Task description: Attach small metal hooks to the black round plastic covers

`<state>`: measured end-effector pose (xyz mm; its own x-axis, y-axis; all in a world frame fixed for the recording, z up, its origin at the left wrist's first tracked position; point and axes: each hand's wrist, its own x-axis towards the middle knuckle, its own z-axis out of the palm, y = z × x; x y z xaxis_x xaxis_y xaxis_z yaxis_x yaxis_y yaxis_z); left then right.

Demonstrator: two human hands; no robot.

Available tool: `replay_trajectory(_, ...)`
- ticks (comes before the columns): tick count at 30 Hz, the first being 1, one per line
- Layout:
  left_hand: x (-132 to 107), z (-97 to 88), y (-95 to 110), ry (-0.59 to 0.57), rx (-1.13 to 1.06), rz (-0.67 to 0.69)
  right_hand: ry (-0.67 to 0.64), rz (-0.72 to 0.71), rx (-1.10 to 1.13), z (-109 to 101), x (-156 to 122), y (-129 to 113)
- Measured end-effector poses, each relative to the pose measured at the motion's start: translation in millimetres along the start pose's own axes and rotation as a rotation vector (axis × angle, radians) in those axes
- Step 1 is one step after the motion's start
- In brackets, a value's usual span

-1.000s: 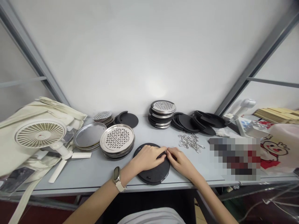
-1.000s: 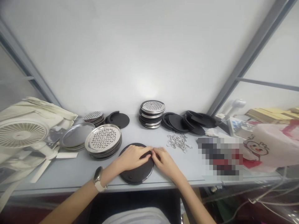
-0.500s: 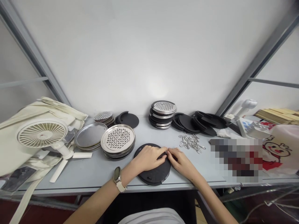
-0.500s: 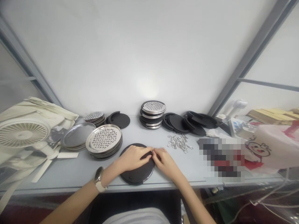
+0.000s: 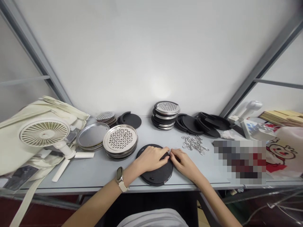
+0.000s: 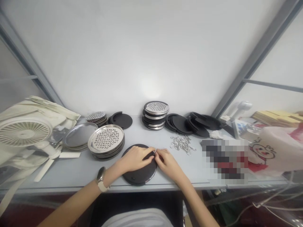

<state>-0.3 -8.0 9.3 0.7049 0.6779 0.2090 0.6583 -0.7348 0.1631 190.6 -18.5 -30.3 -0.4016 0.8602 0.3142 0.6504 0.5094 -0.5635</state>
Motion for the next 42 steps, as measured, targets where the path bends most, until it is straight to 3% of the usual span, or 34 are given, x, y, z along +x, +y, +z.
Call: replay_trajectory(42,-1.2,-1.2,0.9,-0.026,-0.036,-0.018,-0.025,0.000,0.008,-2.1,0.3,-1.3)
